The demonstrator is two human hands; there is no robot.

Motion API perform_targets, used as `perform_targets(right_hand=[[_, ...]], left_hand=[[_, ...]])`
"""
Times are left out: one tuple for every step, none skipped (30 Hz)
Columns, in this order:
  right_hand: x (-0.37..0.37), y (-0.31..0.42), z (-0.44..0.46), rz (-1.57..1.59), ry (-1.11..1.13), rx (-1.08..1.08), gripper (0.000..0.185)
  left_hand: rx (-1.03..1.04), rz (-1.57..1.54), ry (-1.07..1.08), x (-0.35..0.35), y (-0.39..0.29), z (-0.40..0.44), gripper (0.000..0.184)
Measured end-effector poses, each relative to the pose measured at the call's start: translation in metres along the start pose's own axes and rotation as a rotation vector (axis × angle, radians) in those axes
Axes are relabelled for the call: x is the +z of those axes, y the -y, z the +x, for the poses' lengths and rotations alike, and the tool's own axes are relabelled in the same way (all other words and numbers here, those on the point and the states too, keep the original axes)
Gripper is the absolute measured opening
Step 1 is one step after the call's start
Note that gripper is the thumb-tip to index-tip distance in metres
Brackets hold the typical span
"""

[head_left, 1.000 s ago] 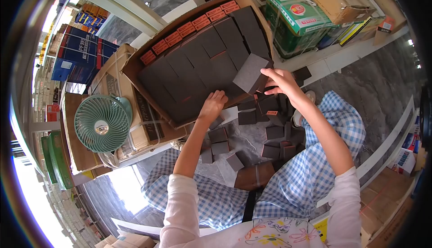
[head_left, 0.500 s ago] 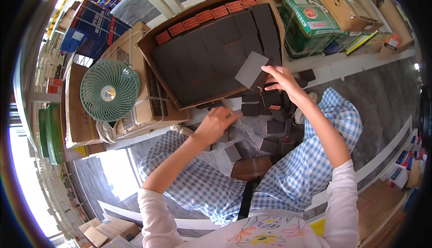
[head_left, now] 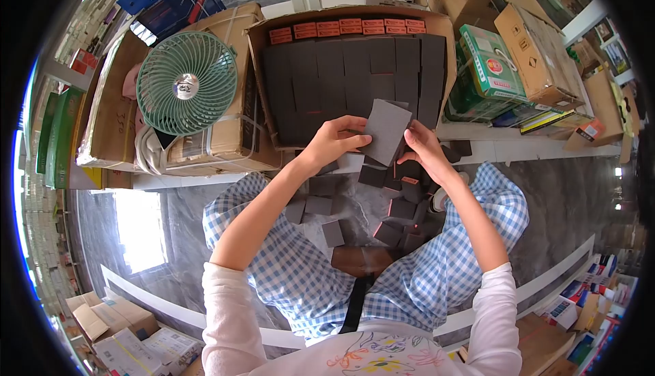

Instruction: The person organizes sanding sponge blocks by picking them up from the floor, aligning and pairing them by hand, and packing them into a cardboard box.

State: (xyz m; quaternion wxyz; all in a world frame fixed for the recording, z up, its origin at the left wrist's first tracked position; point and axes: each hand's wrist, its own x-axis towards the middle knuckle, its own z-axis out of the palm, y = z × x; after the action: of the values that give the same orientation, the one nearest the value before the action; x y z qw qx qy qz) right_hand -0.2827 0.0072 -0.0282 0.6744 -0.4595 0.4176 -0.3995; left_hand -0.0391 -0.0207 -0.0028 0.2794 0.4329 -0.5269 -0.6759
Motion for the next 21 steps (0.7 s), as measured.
perform_targets(right_hand=[[0.000,-0.001,0.000,-0.008,0.001,-0.002,0.049],[0.001,-0.001,0.001,-0.025,-0.001,-0.056,0.049],[0.000,-0.002,0.001,-0.042,-0.003,-0.110,0.048],[0.000,-0.003,0.001,-0.020,-0.001,-0.112,0.047],[0.000,-0.003,0.001,-0.027,0.000,-0.114,0.047],[0.002,-0.003,0.000,-0.073,-0.028,-0.175,0.047],[0.003,-0.004,-0.001,-0.117,-0.055,-0.237,0.048],[0.000,-0.008,0.000,-0.139,-0.067,-0.251,0.046],[0.001,-0.008,0.000,-0.140,-0.065,-0.256,0.046],[0.002,-0.007,-0.002,-0.156,-0.065,-0.290,0.045],[0.003,-0.006,-0.002,-0.173,-0.065,-0.322,0.044],[0.004,-0.008,0.000,-0.157,-0.050,-0.351,0.043],[0.005,-0.009,0.000,-0.232,-0.050,-0.400,0.046],[0.005,-0.010,0.001,-0.220,-0.046,-0.371,0.047],[0.007,-0.008,0.001,-0.206,-0.043,-0.341,0.048],[0.009,-0.007,0.001,-0.206,-0.050,-0.342,0.048],[0.011,-0.005,0.000,-0.185,-0.020,-0.342,0.049],[0.012,-0.003,-0.001,-0.164,0.010,-0.342,0.050],[0.010,-0.004,0.000,-0.163,0.007,-0.342,0.050],[0.009,-0.005,0.000,-0.167,0.001,-0.331,0.050],[0.008,-0.007,0.000,-0.172,-0.003,-0.320,0.050]], left_hand=[[0.007,-0.003,0.000,0.000,0.000,-0.002,0.047],[0.061,-0.006,0.009,-0.001,0.001,-0.002,0.044],[0.114,-0.008,0.019,-0.001,0.003,-0.003,0.042],[0.121,-0.011,0.019,-0.002,0.004,-0.002,0.042],[0.133,-0.044,0.031,-0.004,0.006,-0.002,0.040],[0.145,-0.076,0.042,-0.004,0.007,-0.002,0.039],[0.151,-0.075,0.040,-0.004,0.008,-0.002,0.039],[0.154,-0.108,0.039,-0.004,0.009,-0.004,0.039],[0.156,-0.140,0.039,-0.003,0.009,-0.005,0.039],[0.154,-0.160,0.039,0.000,0.005,-0.007,0.042],[0.156,-0.159,0.040,0.001,0.010,-0.006,0.042],[0.219,-0.175,0.052,0.003,0.014,-0.004,0.043],[0.282,-0.191,0.066,0.004,0.019,-0.003,0.045],[0.277,-0.157,0.084,0.005,0.023,-0.002,0.049],[0.278,-0.156,0.089,0.007,0.022,-0.002,0.049],[0.299,-0.128,0.119,0.010,0.022,-0.003,0.050],[0.319,-0.100,0.149,0.012,0.022,-0.004,0.051],[0.283,-0.111,0.174,0.014,0.019,-0.005,0.063],[0.281,-0.111,0.177,0.016,0.018,-0.007,0.063],[0.309,-0.033,0.176,0.017,0.018,-0.009,0.071],[0.336,0.046,0.173,0.019,0.018,-0.011,0.080]])
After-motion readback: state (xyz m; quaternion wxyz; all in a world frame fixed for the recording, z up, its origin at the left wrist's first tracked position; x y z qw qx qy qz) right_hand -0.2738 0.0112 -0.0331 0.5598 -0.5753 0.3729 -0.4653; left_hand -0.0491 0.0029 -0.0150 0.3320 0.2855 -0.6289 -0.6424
